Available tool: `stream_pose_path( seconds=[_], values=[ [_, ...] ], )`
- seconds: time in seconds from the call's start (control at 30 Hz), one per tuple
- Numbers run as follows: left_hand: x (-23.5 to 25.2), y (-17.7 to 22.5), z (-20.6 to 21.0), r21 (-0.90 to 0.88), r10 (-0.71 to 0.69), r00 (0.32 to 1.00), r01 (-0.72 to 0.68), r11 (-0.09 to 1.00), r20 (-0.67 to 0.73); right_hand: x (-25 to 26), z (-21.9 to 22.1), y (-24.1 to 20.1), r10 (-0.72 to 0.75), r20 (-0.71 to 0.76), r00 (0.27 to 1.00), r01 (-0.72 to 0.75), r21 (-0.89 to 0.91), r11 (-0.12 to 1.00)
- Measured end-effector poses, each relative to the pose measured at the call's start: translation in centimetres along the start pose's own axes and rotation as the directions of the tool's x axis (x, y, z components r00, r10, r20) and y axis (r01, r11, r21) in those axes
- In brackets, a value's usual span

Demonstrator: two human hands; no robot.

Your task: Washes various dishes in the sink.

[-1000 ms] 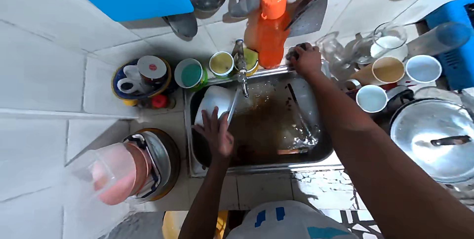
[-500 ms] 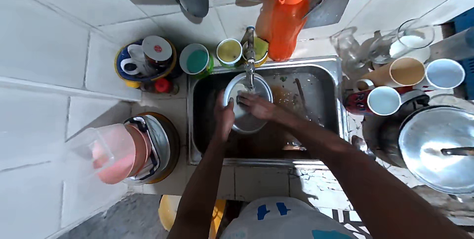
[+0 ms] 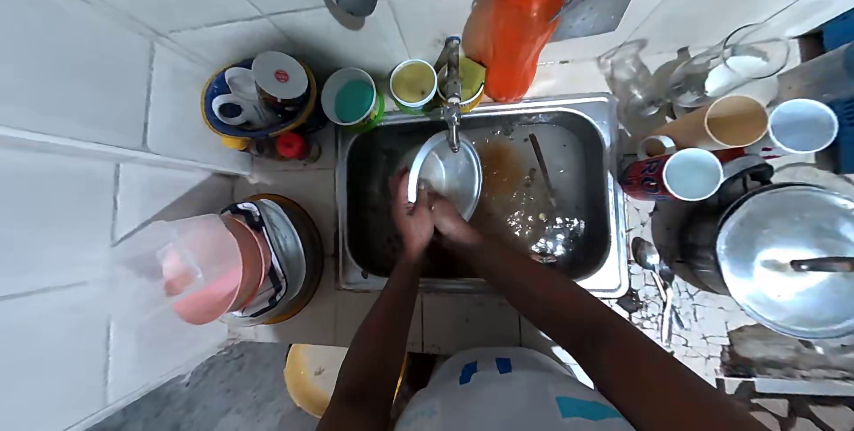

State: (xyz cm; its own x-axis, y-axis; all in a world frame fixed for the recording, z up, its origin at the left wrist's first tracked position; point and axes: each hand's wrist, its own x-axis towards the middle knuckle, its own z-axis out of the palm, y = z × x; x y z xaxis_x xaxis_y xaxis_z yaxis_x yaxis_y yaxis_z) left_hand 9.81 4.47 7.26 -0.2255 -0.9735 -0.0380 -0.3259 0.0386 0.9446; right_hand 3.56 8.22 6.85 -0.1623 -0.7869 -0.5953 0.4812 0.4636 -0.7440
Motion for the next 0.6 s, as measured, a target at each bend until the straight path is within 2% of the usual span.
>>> stream_pose_path(
  seconds=[0.07,0.1,0.13,0.17,0.2,0.23,0.27,0.3,0.37,0.4,0.43,0.47,0.53,0.6],
  values=[
    [0.5,1.0,-0.5,0.069,-0.027,0.999,0.029,0.997,-0.034,-0.9,0.7,0.2,-0.131,-0.060,0.990,0.132,0.019,0.991],
    [0.8,1.5,-0.9,0.099,-0.059,0.997,0.064,0.993,-0.054,-1.0,0.3,1.7,-0.260,-0.078,0.963,0.254,-0.075,0.964],
    [1.2,1.9,-1.3,0.106,-0.086,0.994,0.094,0.990,-0.074,-0.8,-0.9,3.7,-0.433,-0.034,0.901,0.412,-0.249,0.876],
    [1.6,1.9,-1.9,0.114,-0.080,0.995,0.087,0.990,-0.063,-0.6,-2.8,4.9,-0.532,0.104,0.840,0.519,-0.437,0.734],
    [1.8,2.0,-2.3,0.112,-0.066,0.998,0.069,0.991,-0.023,-0.5,-5.3,4.9,-0.508,0.286,0.813,0.562,-0.614,0.554],
    [2.0,2.0,-2.7,0.123,-0.057,0.998,0.053,0.991,0.029,0.1,-7.8,4.3,-0.400,0.461,0.792,0.594,-0.736,0.326],
    [2.0,1.8,-3.0,0.161,-0.066,0.994,0.052,0.985,0.085,1.1,-10.0,3.7,-0.299,0.577,0.761,0.627,-0.772,0.105],
    [2.0,1.8,-3.2,0.218,-0.095,0.987,0.065,0.974,0.132,2.9,-11.9,3.4,-0.243,0.641,0.728,0.649,-0.759,-0.057],
    [2.5,1.8,-3.1,0.312,-0.167,0.966,0.100,0.945,0.197,6.0,-14.1,1.8,-0.258,0.675,0.692,0.635,-0.738,-0.229],
    [2.6,1.9,-2.8,0.320,-0.181,0.962,0.108,0.941,0.207,6.8,-14.2,1.0,-0.267,0.625,0.733,0.573,-0.780,-0.252],
    [2.7,2.1,-2.5,0.314,-0.191,0.959,0.120,0.942,0.207,7.3,-13.7,0.5,-0.260,0.542,0.799,0.498,-0.840,-0.217],
    [2.6,2.6,-2.3,0.298,-0.194,0.961,0.130,0.946,0.195,7.7,-13.1,0.8,-0.248,0.452,0.857,0.432,-0.892,-0.135],
    [2.4,3.4,-1.7,0.236,-0.161,0.976,0.123,0.964,0.150,7.7,-11.1,3.3,-0.320,0.342,0.884,0.388,-0.917,0.090],
    [1.8,3.1,-1.3,0.196,-0.079,0.989,0.053,0.979,0.127,5.1,-7.6,3.5,-0.177,0.257,0.950,0.303,-0.893,0.332]
  ],
)
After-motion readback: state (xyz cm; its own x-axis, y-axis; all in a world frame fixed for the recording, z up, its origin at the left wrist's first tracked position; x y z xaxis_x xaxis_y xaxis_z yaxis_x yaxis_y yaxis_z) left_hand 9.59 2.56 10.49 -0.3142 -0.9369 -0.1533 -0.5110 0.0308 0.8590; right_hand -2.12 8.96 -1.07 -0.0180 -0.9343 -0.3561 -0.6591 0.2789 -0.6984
